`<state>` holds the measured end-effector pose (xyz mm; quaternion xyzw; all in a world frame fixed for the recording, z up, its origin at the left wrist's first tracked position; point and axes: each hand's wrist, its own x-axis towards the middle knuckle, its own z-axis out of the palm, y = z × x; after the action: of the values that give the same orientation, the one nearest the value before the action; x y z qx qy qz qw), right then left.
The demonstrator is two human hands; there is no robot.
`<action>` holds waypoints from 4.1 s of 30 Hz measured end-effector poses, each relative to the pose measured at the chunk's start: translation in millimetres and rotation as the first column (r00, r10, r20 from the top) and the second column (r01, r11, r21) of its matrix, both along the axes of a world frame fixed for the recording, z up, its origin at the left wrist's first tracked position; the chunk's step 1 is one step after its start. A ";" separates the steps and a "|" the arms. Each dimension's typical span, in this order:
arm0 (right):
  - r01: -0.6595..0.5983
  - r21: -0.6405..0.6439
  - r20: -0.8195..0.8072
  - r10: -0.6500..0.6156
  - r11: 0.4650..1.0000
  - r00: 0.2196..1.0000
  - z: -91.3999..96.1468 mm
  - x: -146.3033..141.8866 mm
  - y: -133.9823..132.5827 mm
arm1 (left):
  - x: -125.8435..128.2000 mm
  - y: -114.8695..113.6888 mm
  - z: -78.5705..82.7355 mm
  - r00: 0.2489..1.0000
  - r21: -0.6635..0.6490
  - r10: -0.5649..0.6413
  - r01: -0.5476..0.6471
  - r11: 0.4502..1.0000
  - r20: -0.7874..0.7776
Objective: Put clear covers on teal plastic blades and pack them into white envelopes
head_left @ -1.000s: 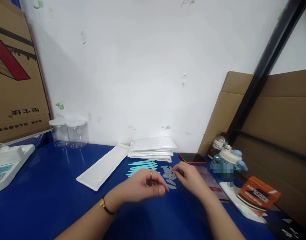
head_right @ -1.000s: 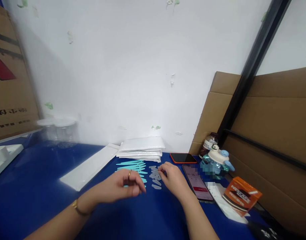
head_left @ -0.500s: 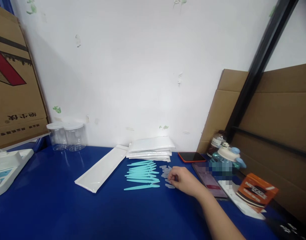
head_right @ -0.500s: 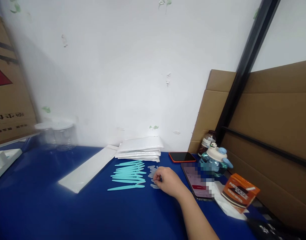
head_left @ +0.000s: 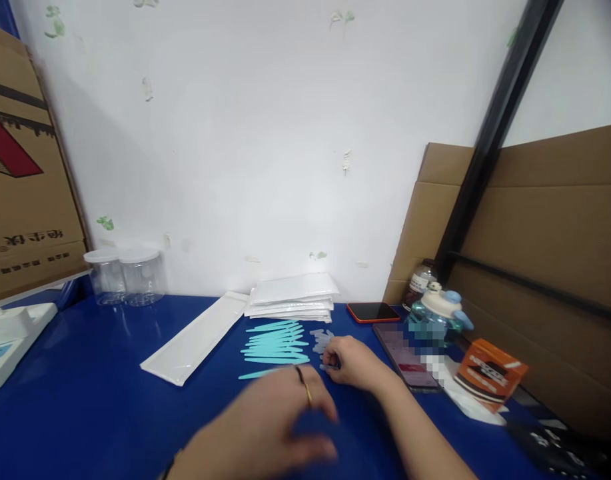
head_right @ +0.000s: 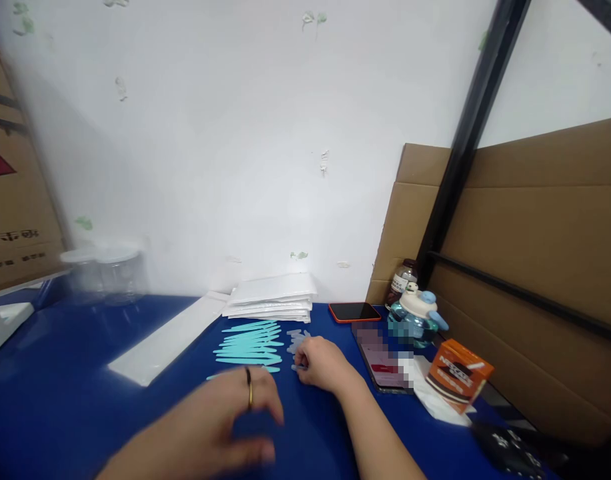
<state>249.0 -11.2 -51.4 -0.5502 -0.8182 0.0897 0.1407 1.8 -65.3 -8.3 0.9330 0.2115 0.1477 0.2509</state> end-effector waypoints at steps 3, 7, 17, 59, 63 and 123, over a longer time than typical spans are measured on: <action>0.017 -0.013 0.007 -0.017 1.000 1.000 -0.6 -2.1 -0.6 | 0.6 53.7 3.7 0.922 0.204 0.358 -0.326 0.923 -0.146; 0.017 -0.098 -0.054 -0.023 0.995 0.998 -3.7 -3.4 -0.7 | -10.6 84.8 -18.3 0.867 0.314 0.417 -0.330 0.890 -0.272; -0.026 -0.157 -0.167 0.000 0.987 0.986 -6.8 -2.4 -0.6 | -4.0 80.5 -28.9 0.872 0.387 0.379 -0.248 0.888 -0.311; -0.050 -0.045 -0.116 0.045 0.998 0.992 9.7 -11.8 -7.2 | -12.8 81.2 -35.2 0.904 0.142 0.369 -0.345 0.928 -0.213; -0.047 -0.078 -0.156 0.034 0.996 0.987 7.1 -9.2 -7.1 | -13.3 81.5 -35.4 0.911 0.123 0.355 -0.336 0.934 -0.209; -0.143 -0.336 -0.453 -0.027 0.931 0.891 0.6 -12.3 -1.6 | -10.9 77.5 -35.8 0.939 -0.163 0.277 -0.311 0.936 -0.201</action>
<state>236.7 -12.9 -50.8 -0.5056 -0.7489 0.3674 0.2201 -9.1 12.2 -44.1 0.8713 0.3837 0.0799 0.2953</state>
